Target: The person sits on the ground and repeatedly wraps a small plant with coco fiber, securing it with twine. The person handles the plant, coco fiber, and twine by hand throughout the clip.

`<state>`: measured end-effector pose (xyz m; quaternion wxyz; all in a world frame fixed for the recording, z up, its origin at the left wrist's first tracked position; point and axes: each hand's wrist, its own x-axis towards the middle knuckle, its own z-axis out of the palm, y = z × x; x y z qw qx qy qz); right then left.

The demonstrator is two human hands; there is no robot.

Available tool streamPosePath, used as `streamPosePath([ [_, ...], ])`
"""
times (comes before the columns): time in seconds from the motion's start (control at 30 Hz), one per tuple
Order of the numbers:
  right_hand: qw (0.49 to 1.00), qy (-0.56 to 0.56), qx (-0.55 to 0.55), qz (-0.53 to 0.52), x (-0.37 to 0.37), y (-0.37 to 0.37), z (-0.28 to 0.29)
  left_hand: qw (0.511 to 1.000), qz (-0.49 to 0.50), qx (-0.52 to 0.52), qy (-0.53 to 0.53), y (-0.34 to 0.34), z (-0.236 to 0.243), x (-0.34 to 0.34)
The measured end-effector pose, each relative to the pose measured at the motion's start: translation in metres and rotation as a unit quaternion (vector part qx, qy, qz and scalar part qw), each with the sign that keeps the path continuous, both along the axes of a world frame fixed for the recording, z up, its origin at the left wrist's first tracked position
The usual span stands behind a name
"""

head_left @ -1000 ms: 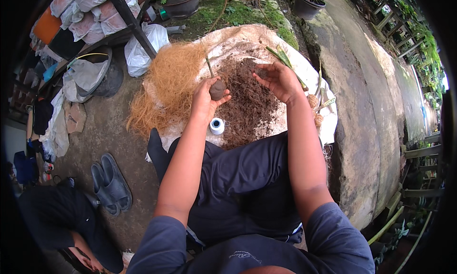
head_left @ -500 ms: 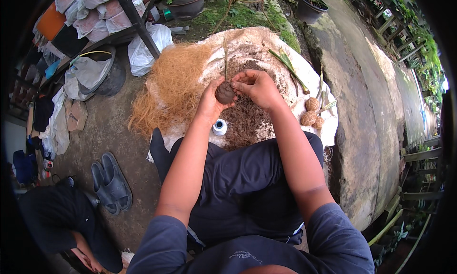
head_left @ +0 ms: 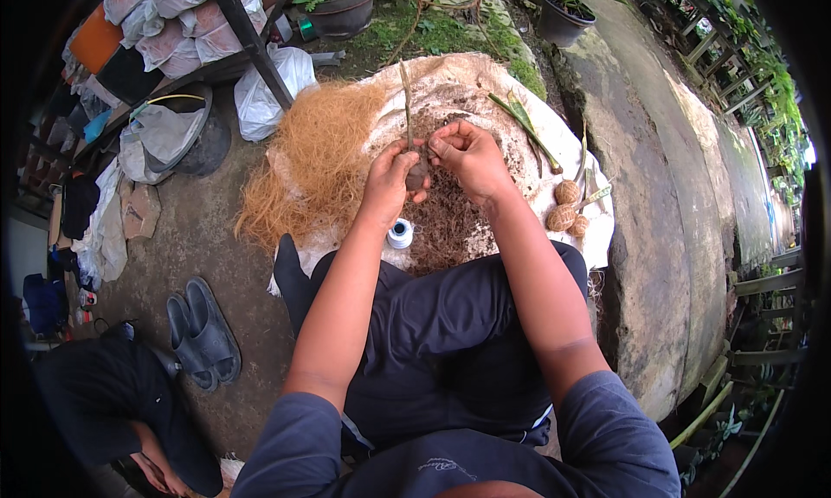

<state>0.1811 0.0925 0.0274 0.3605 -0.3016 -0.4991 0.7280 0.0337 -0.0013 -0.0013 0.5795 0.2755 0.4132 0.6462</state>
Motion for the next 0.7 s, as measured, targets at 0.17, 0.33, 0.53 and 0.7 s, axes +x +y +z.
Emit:
streamPosePath([
  [0.17,0.995,0.071,-0.071,-0.02,0.003,0.004,0.001,0.998,0.016,0.036,-0.048,0.002,-0.013,-0.003],
  [0.33,0.999,-0.035,0.035,0.01,0.003,0.001,0.003,0.989,0.04,0.064,-0.125,0.005,-0.021,-0.002],
  [0.53,0.959,-0.19,0.207,-0.02,-0.003,-0.002,0.004,0.999,0.009,0.02,0.031,0.007,-0.018,-0.001],
  [0.7,0.966,-0.196,0.16,0.062,0.011,0.006,0.017,0.999,0.018,0.019,0.024,0.004,-0.007,0.004],
])
